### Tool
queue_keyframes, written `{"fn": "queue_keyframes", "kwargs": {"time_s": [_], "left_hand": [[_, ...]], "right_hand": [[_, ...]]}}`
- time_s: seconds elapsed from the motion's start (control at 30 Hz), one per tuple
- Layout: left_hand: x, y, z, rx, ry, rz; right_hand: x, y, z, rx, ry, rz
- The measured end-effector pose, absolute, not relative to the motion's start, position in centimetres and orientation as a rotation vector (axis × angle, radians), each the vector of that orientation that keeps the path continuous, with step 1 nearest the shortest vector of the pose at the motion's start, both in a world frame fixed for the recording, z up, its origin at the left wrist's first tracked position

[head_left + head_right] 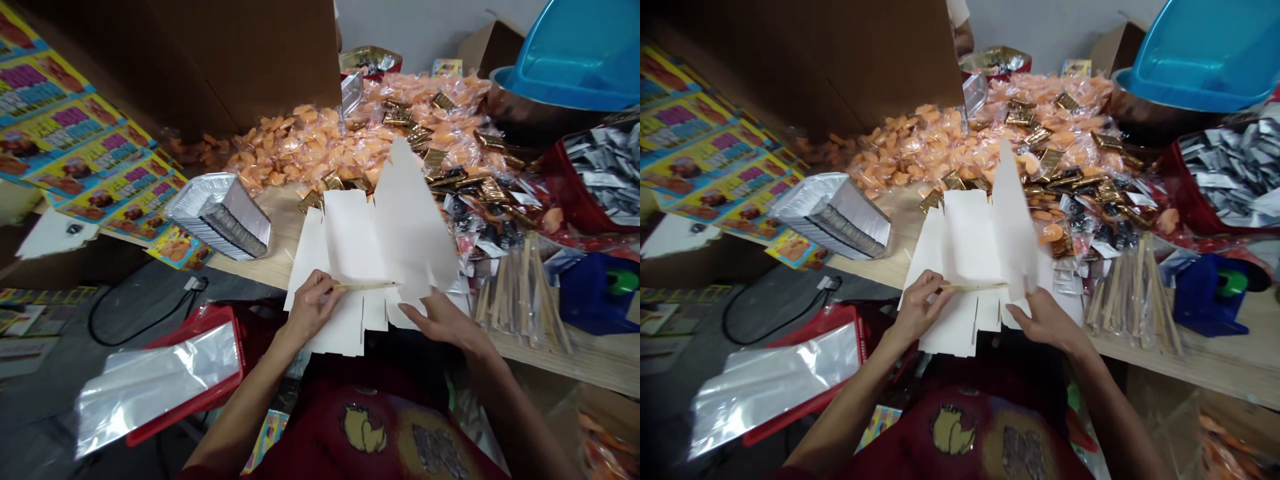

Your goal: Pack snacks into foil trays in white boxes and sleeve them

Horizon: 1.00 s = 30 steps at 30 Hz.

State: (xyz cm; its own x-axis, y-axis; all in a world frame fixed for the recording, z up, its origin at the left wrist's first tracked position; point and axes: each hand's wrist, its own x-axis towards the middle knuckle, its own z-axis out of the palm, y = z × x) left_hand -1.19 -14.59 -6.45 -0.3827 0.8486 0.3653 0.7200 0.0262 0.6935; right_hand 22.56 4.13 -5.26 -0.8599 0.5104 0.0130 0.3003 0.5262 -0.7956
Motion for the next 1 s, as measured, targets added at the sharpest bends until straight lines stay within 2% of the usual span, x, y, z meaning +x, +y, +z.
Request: {"fn": "queue_keyframes", "kwargs": {"time_s": [0.2,0.37,0.57,0.7,0.87,1.0], "left_hand": [[-0.2,-11.5,-7.4,1.09,2.264,1.415],[0.0,-10.5,-8.8,0.981,2.331,1.414],[2.5,-12.8,-7.5,0.439,1.941,1.779],[5.4,-13.5,-5.4,0.278,1.6,1.873],[5.6,-12.2,-3.7,0.581,1.612,1.91],[4.4,-11.4,-3.1,0.765,1.678,1.878]], "right_hand": [[23.8,-0.9,-2.7,-0.601,-2.969,0.905],[18.0,-3.3,-2.5,-0.405,-2.855,0.697],[13.2,-2.1,-4.4,-0.545,-2.962,0.507],[14.7,-2.7,-3.0,-0.317,-2.679,0.603],[15.0,-1.2,-1.7,-0.213,-2.477,0.931],[14.8,0.5,-1.9,-0.217,-2.477,0.921]]}}
